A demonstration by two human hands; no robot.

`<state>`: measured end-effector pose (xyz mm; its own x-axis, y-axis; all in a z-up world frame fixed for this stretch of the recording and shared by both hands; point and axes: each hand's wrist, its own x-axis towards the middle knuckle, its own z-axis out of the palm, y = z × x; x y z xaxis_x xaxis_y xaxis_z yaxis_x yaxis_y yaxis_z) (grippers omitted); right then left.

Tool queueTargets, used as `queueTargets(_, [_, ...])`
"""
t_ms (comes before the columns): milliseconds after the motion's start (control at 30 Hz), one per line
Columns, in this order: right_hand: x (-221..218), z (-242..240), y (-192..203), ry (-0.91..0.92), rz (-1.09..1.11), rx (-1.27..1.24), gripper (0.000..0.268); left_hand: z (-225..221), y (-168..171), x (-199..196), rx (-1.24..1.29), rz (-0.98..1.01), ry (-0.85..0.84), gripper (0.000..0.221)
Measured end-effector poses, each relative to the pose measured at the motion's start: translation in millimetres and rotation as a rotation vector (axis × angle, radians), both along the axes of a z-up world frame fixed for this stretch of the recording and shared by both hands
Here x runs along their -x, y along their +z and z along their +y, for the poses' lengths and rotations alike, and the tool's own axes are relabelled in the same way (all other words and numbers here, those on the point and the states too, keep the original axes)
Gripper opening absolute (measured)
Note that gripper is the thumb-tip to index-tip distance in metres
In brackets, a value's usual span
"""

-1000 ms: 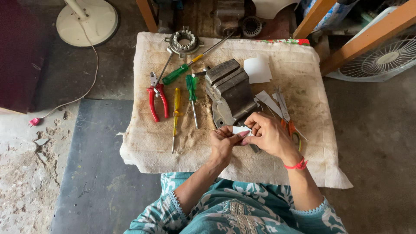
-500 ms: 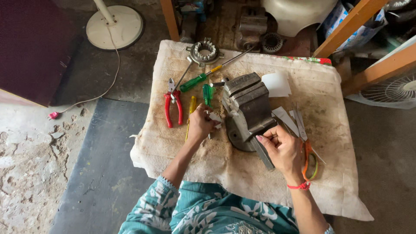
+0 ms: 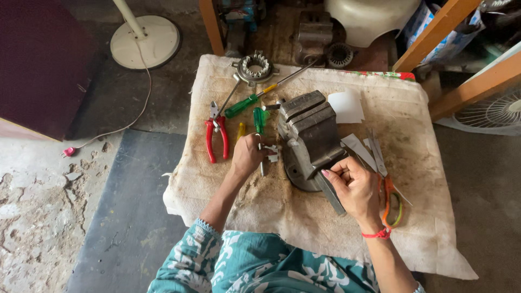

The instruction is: The person cuts a small piece of white paper with scissors and then places it into the slots of a copper-wound electrical component held in a bench vise. The person adjusts the paper and the component repeatedly.

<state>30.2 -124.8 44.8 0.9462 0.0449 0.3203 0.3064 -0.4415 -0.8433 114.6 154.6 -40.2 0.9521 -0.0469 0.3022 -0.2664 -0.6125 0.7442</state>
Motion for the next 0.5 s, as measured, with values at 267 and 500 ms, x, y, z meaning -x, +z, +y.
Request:
queueTargets(267, [1, 4, 2, -0.056, -0.023, 0.018, 0.016, -41, 77, 21, 0.010, -0.516, 0.232, 0.026])
queueTargets(500, [6, -3, -6, -0.097, -0.022, 0.061, 0.014, -105, 148, -62, -0.301, -0.410, 0.019, 0.067])
